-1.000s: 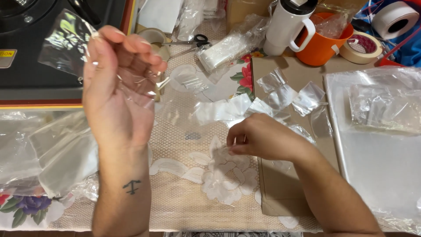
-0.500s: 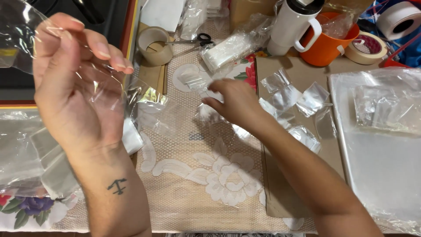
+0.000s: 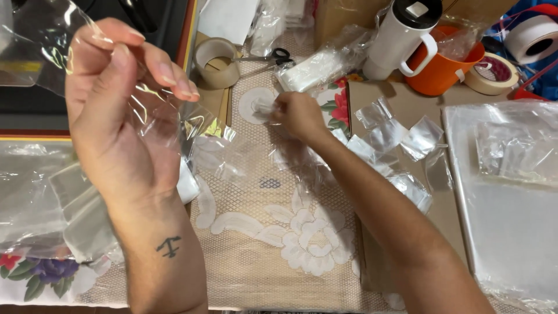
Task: Separating small plastic packaging bags and placing small metal components inside them at a workstation.
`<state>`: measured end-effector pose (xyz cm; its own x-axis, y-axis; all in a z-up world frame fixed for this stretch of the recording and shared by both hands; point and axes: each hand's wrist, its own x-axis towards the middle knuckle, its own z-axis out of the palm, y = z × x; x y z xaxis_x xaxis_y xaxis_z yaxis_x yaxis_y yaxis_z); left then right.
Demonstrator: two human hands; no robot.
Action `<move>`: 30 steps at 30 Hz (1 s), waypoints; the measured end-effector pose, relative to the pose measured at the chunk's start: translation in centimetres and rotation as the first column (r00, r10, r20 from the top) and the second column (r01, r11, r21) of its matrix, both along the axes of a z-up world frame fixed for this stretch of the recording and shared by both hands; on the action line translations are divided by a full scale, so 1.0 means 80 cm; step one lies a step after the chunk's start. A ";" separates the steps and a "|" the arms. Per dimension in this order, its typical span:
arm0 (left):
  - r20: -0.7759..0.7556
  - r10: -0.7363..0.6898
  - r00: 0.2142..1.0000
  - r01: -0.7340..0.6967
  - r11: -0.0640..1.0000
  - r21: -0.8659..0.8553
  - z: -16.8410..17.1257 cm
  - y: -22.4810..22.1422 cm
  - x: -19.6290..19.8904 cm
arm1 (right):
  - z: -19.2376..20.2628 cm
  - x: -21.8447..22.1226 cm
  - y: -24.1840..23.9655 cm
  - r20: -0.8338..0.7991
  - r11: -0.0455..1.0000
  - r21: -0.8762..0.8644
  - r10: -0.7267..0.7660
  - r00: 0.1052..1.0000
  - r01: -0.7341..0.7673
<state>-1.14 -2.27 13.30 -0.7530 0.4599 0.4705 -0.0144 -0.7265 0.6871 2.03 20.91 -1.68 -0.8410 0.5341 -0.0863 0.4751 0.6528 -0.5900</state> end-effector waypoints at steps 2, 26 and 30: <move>-0.004 0.023 1.000 -0.023 0.999 -0.024 0.000 -0.001 -0.002 | 0.018 0.021 0.008 -0.039 0.985 -0.169 -0.051 0.998 0.043; -0.419 -0.410 0.810 -0.071 0.641 -0.765 -0.028 0.069 0.041 | 0.124 0.206 -0.012 -0.772 0.616 -0.590 -0.239 0.590 -0.522; -0.260 -0.578 0.774 0.113 0.530 -0.840 -0.032 0.049 0.030 | 0.116 0.221 -0.007 -0.640 0.636 -0.665 -0.216 0.737 -0.391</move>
<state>1.27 1.68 10.75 -0.2371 0.9709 0.0332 0.3351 0.0497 0.9409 19.70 20.33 7.60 -0.8764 0.4575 0.1502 -0.2305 -0.1245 -0.9651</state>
